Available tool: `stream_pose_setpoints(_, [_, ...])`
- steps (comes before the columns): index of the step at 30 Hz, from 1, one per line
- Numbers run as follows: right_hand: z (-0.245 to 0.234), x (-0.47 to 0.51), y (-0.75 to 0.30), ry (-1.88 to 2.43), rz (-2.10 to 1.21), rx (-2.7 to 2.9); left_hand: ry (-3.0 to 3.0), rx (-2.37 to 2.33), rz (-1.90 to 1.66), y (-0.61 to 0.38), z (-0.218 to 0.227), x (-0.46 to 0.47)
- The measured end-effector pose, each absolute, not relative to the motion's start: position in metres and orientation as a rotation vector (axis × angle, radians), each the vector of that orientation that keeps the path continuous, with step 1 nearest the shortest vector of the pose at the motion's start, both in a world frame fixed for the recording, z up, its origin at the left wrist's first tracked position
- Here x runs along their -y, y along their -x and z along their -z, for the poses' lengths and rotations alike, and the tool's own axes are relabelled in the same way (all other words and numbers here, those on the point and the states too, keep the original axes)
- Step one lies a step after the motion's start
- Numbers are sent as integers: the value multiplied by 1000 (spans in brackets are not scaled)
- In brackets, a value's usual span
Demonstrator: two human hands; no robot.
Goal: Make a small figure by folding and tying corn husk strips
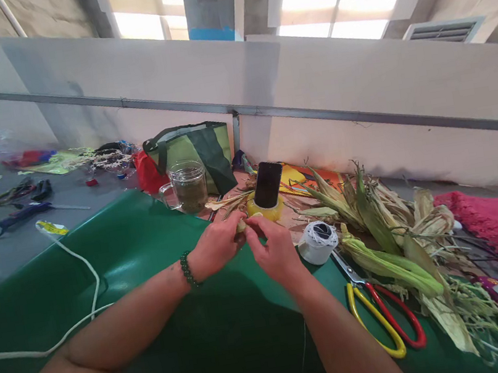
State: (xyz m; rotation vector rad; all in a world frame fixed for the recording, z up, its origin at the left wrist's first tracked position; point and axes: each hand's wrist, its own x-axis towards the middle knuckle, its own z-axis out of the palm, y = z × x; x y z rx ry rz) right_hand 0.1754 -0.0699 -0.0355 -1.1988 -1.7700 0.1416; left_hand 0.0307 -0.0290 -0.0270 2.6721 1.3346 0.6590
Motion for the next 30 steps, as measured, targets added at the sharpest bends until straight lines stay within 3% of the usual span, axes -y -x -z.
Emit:
stream_pose_setpoints(5, [32,69,-178,1222,-264,1768,-2804,-1311,-524,-35,24,37])
stream_pose_setpoints(12, [34,70,-180,1102,4,1609,-2796,-1229,-433,-36,29,31])
stream_pose_setpoints(18, [31,72,-179,936,39,1598,-2587,-859,-589,-35,39,22])
stream_pose_setpoints(23, [28,65,-189,1124,-129,1487,-1989,-514,-461,-33,36,18])
stream_pose_setpoints(27, [24,63,-196,1216,-465,1549,-1828,-543,-499,-31,32,16])
stream_pose_setpoints(30, [22,63,-197,1211,-535,1536,-1751,-527,-492,-29,30,15])
